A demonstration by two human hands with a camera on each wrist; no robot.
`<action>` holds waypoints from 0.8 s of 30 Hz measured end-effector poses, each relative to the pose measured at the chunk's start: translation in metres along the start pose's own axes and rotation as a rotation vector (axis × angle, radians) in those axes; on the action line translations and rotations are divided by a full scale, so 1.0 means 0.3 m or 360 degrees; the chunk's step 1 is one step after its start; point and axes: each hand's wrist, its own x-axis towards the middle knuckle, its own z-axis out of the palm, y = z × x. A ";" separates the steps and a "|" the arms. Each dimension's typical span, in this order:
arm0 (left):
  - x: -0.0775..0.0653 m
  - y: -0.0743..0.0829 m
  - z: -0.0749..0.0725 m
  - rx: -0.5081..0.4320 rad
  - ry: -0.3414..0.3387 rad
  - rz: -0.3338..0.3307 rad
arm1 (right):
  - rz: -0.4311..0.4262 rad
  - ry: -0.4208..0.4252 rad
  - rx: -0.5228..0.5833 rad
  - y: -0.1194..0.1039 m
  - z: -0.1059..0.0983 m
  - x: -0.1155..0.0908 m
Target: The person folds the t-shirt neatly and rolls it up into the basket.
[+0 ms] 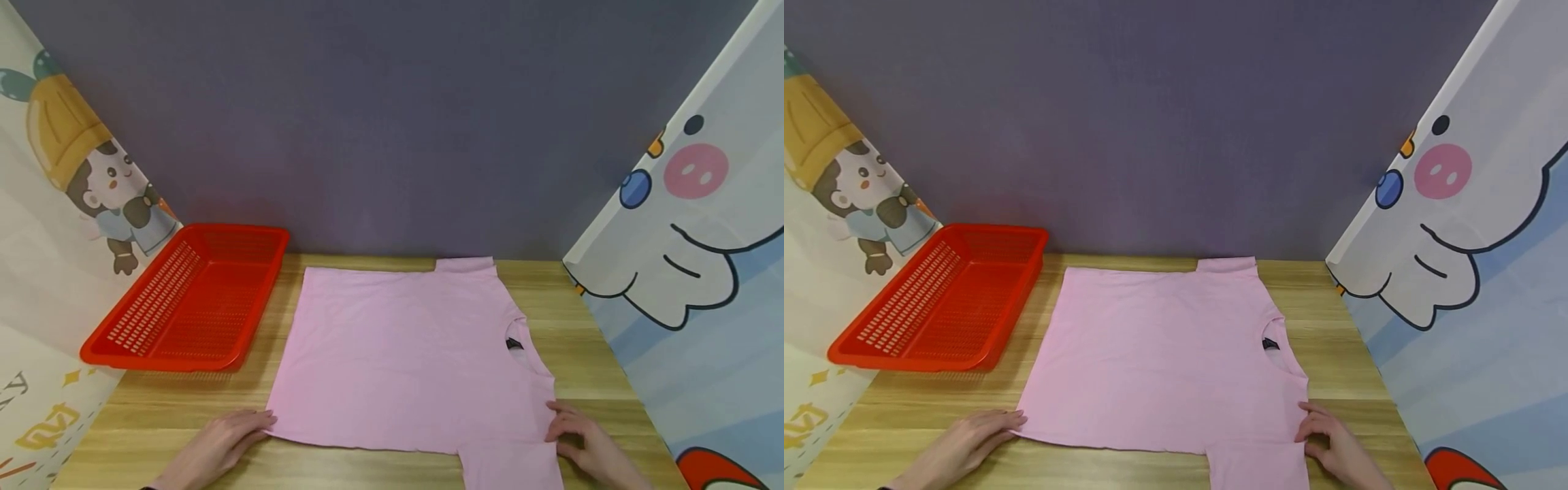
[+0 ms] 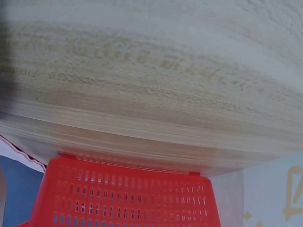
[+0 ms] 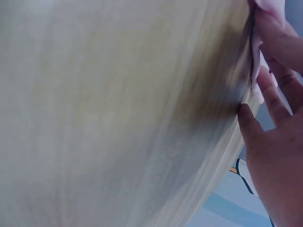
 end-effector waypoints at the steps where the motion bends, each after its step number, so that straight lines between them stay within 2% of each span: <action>1: 0.001 0.002 -0.003 -0.0010 -0.0001 -0.0004 | 0.0005 0.0018 -0.0042 -0.002 0.000 -0.002; 4: 0.001 0.005 -0.014 0.0000 -0.0015 0.0009 | 0.0036 0.0037 -0.0111 -0.010 -0.003 -0.009; 8: 0.004 0.005 -0.029 -0.0044 -0.0048 0.0052 | 0.0167 -0.0049 -0.0127 -0.027 -0.023 -0.012; 11: 0.009 0.007 -0.036 -0.0127 -0.0046 0.0077 | 0.0301 -0.0133 -0.0112 -0.038 -0.041 -0.011; 14: 0.015 0.009 -0.044 -0.0313 -0.0032 0.0071 | 0.0324 -0.0116 -0.0042 -0.038 -0.053 -0.015; 19: 0.023 0.003 -0.049 -0.0717 -0.0079 -0.0070 | 0.0201 0.0085 0.0055 -0.038 -0.055 -0.025; 21: 0.024 -0.002 -0.044 -0.0794 -0.0090 -0.0147 | 0.0186 0.0121 0.0080 -0.041 -0.056 -0.025; 24: 0.029 -0.008 -0.039 -0.0860 -0.0105 -0.0253 | 0.0245 0.0084 0.0119 -0.048 -0.063 -0.017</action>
